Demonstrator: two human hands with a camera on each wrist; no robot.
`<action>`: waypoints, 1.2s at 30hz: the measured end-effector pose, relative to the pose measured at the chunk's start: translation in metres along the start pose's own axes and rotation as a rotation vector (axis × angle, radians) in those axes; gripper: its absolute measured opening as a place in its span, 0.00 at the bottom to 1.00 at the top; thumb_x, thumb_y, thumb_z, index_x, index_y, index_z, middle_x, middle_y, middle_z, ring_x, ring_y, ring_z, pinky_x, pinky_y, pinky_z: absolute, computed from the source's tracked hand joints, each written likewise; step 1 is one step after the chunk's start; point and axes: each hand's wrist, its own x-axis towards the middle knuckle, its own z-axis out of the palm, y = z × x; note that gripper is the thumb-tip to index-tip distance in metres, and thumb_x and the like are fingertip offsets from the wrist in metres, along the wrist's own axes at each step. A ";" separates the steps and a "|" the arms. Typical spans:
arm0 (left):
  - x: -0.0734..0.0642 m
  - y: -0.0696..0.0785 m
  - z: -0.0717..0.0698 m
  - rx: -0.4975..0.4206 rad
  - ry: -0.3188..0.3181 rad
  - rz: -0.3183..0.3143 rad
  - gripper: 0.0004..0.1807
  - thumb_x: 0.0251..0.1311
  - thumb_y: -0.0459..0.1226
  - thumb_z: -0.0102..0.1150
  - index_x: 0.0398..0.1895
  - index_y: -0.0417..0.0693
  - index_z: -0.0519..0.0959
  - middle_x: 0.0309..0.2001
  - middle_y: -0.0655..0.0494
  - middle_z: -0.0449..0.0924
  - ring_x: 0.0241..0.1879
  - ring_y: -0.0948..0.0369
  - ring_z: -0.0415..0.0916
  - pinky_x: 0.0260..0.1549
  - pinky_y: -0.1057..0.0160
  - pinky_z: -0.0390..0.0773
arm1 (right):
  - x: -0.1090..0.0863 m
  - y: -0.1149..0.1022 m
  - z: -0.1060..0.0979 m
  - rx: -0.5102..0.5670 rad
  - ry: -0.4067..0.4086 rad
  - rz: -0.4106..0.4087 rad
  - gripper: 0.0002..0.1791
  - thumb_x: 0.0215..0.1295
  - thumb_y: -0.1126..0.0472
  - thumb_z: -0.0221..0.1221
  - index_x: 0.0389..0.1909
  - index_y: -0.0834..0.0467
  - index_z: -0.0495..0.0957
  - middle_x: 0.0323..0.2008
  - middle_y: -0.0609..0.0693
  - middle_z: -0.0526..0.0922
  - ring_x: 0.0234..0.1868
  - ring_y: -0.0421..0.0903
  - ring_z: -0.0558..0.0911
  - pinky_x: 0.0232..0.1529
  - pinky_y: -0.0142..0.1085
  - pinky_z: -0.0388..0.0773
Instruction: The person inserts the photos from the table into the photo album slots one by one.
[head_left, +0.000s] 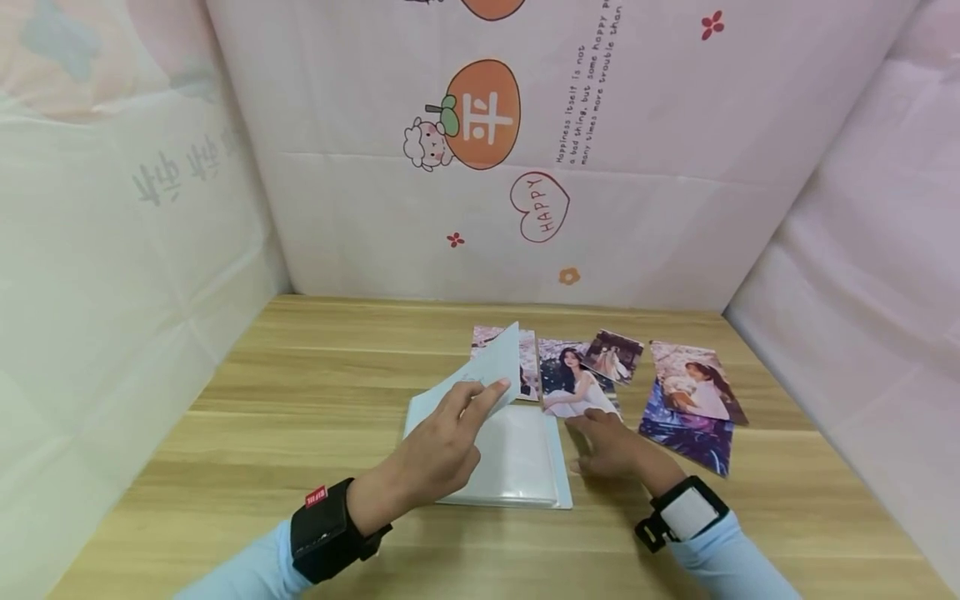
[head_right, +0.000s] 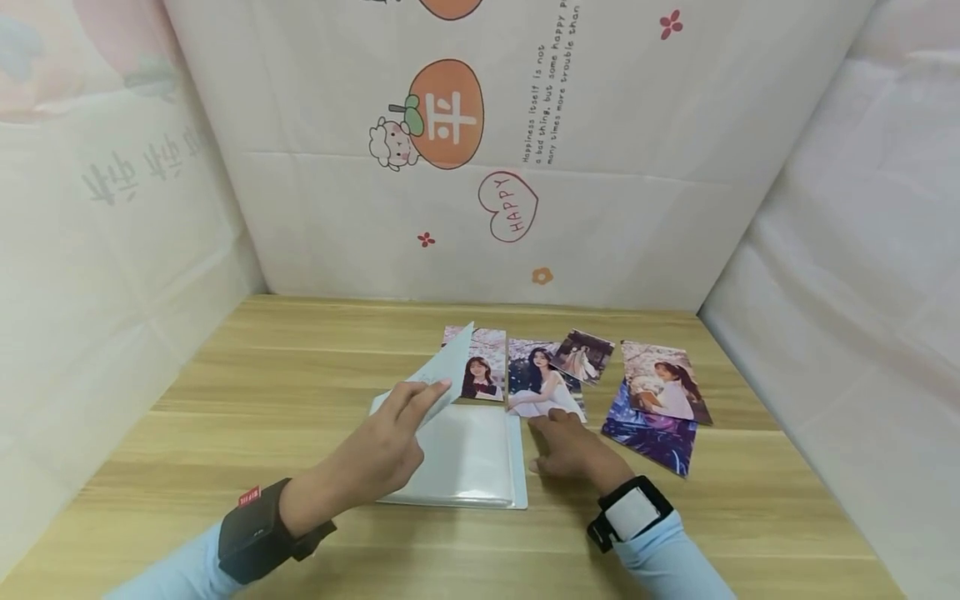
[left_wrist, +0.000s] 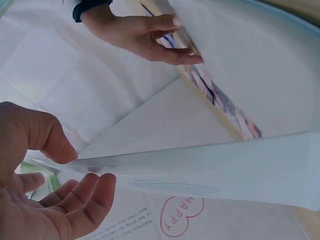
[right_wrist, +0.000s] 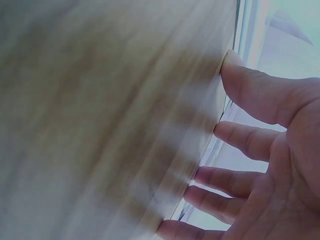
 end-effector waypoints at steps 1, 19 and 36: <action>0.001 0.000 0.000 -0.003 0.007 0.005 0.45 0.38 0.19 0.50 0.68 0.38 0.53 0.47 0.43 0.63 0.37 0.57 0.63 0.28 0.69 0.68 | 0.000 0.000 0.000 0.002 0.000 0.000 0.35 0.51 0.58 0.67 0.60 0.65 0.68 0.58 0.72 0.63 0.57 0.69 0.63 0.54 0.62 0.60; -0.007 -0.009 -0.028 0.017 0.165 -0.072 0.47 0.34 0.20 0.52 0.68 0.38 0.54 0.46 0.41 0.66 0.30 0.59 0.66 0.22 0.69 0.70 | 0.000 -0.004 -0.005 0.009 -0.014 0.001 0.36 0.51 0.57 0.67 0.60 0.65 0.68 0.58 0.72 0.64 0.57 0.69 0.63 0.54 0.62 0.59; -0.027 -0.029 -0.080 0.154 0.436 -0.229 0.18 0.41 0.24 0.55 0.41 0.30 0.71 0.35 0.40 0.72 0.29 0.51 0.73 0.23 0.58 0.77 | -0.001 -0.002 -0.005 0.019 -0.019 0.006 0.36 0.52 0.56 0.67 0.61 0.64 0.67 0.59 0.72 0.62 0.58 0.70 0.62 0.53 0.62 0.60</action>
